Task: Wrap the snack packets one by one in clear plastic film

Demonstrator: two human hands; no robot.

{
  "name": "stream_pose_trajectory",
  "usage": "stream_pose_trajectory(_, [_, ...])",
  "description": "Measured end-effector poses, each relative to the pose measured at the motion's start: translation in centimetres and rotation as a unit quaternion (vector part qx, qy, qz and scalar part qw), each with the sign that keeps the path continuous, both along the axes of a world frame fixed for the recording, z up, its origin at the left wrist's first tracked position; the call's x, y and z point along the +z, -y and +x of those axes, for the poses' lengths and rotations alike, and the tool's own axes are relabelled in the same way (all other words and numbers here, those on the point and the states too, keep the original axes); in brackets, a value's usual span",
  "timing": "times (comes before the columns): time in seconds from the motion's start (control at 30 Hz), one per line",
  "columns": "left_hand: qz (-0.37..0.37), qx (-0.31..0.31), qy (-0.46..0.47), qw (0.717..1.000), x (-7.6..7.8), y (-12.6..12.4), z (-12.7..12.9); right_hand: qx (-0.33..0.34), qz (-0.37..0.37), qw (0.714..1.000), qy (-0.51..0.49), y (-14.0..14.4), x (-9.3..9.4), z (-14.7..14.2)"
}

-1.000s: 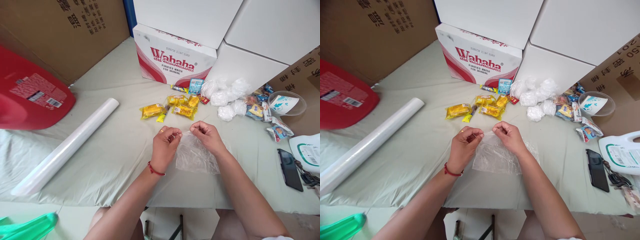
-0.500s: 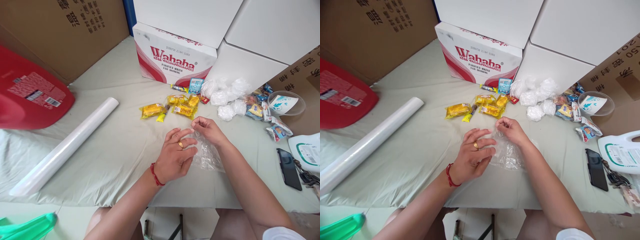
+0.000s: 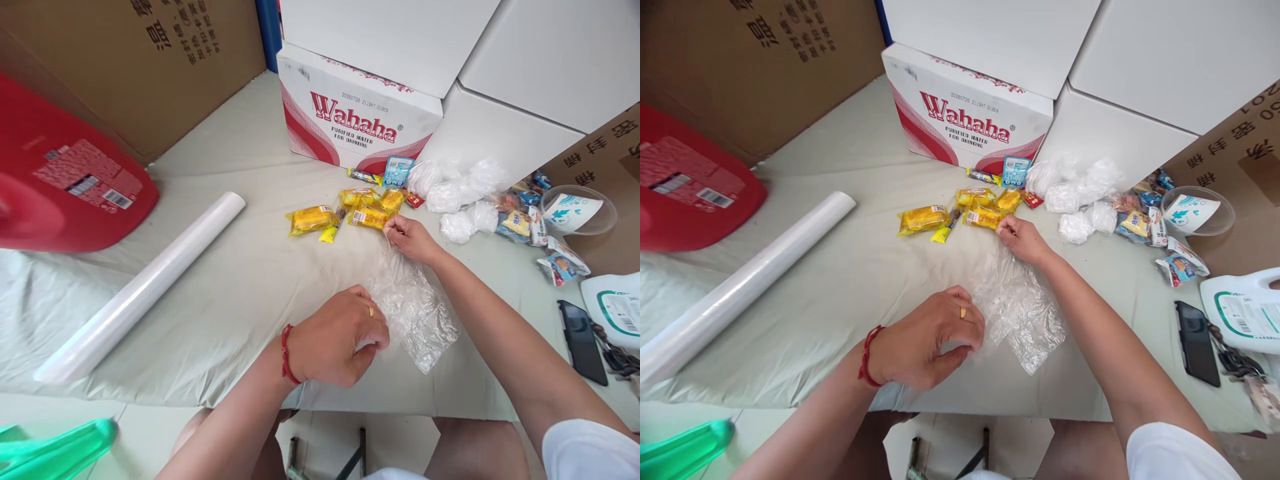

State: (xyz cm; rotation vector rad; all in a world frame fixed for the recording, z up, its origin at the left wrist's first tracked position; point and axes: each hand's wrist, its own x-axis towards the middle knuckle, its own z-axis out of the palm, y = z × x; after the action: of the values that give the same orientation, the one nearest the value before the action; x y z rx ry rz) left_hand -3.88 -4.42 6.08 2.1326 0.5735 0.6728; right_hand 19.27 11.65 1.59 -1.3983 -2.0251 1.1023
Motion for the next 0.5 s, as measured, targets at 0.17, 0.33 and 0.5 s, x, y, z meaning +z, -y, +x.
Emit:
stream_pose_trajectory(0.17, [-0.13, -0.065, -0.052, 0.988, 0.6, -0.5, -2.2, 0.035, 0.0, 0.999, 0.009, -0.8, 0.2, -0.2])
stream_pose_trajectory(0.33, [-0.245, -0.135, -0.144, 0.949, 1.8, -1.6, -4.3, 0.061, -0.01, 0.998, 0.008, -1.2, 0.1, -0.3])
stream_pose_trajectory(0.5, [-0.329, -0.009, -0.204, 0.922, 2.0, -2.1, -4.4, 0.081, 0.063, 0.993, 0.054, -1.2, 1.2, -1.0])
